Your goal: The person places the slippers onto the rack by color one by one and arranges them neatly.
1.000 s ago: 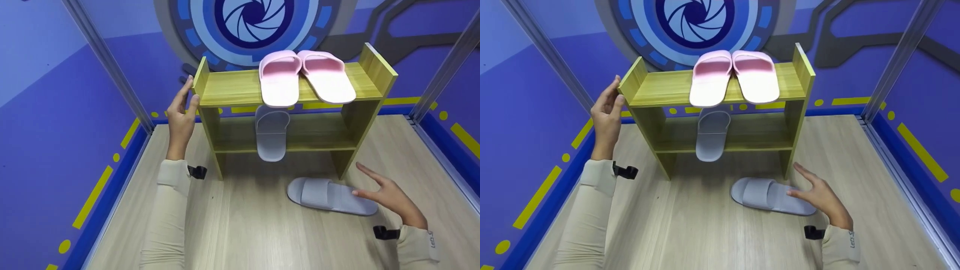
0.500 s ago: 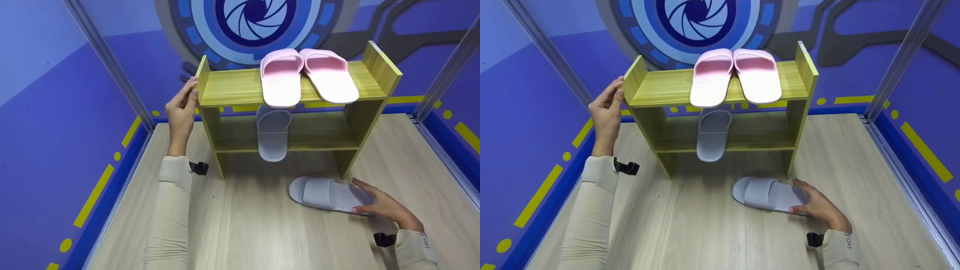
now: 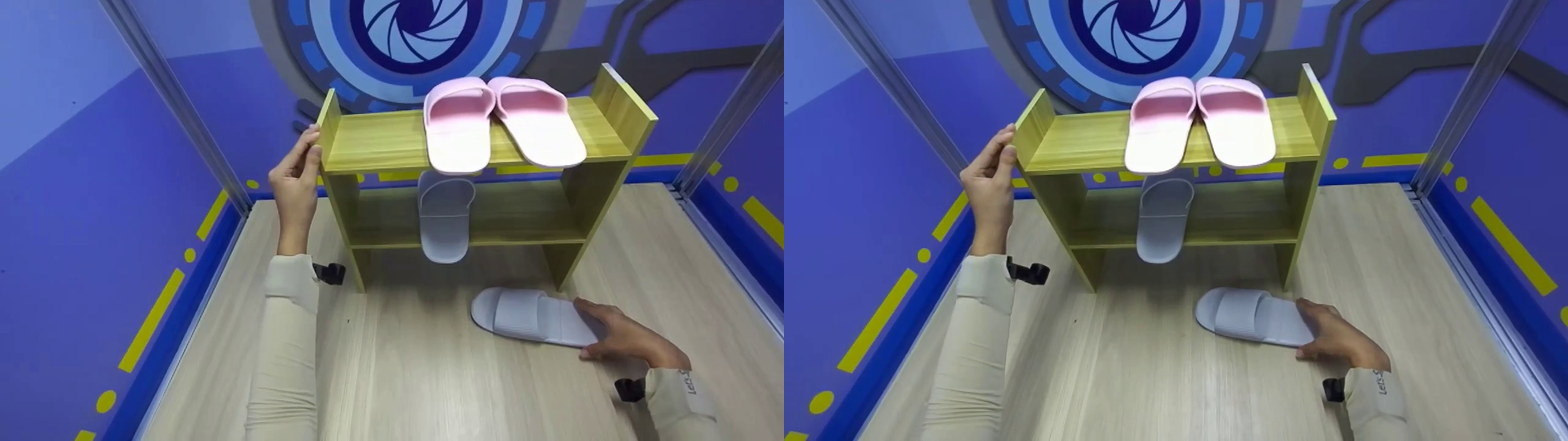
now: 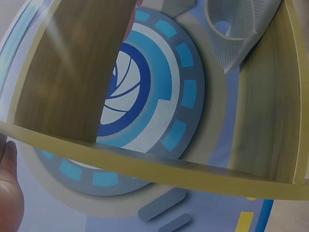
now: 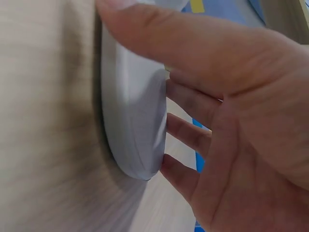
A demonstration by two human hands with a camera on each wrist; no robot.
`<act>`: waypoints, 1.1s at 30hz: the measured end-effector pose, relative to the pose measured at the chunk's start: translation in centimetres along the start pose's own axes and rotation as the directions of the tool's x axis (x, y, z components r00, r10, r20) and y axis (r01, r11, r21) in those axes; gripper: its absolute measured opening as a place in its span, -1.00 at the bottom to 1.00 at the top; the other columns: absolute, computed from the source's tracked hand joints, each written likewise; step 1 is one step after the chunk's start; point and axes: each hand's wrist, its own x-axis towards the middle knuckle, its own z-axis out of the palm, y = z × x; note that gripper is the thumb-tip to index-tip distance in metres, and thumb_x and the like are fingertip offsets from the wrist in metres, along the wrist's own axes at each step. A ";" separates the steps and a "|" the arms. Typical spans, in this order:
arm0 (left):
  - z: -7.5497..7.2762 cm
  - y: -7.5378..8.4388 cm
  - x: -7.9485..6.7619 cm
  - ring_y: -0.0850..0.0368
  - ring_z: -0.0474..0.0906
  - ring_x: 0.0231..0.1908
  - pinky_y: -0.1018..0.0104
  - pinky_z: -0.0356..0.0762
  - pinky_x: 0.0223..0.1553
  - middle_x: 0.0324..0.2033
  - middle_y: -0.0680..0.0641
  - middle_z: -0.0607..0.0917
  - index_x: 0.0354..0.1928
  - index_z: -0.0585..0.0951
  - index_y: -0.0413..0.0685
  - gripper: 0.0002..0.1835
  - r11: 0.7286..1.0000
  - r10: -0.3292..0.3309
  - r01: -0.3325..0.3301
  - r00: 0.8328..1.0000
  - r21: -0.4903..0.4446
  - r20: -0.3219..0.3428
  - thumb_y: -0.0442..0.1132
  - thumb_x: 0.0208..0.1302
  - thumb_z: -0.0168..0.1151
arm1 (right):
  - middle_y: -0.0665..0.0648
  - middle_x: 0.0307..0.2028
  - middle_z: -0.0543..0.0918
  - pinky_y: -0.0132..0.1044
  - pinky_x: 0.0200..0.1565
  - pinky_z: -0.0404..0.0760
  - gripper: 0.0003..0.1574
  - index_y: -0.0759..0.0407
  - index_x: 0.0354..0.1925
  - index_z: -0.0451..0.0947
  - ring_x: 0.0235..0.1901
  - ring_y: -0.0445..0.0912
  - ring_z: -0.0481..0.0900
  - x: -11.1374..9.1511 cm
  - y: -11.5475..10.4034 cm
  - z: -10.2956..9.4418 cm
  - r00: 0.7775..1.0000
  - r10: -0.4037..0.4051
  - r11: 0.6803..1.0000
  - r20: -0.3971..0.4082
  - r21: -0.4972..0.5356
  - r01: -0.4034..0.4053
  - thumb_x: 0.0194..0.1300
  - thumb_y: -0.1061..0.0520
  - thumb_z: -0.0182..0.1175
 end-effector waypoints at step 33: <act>0.1 -0.2 -0.2 0.13 0.51 0.21 0.26 0.48 0.20 0.15 -0.15 0.61 0.10 0.61 -0.24 -0.68 1.000 0.007 -0.007 1.000 -0.022 -0.004 -0.31 0.34 0.16 | 0.32 0.16 0.49 -0.53 -0.09 0.38 0.26 0.23 0.35 0.32 -0.03 -0.08 0.35 0.4 2.0 0.4 0.995 -0.009 0.997 -0.096 -0.075 0.002 -0.27 -0.21 0.57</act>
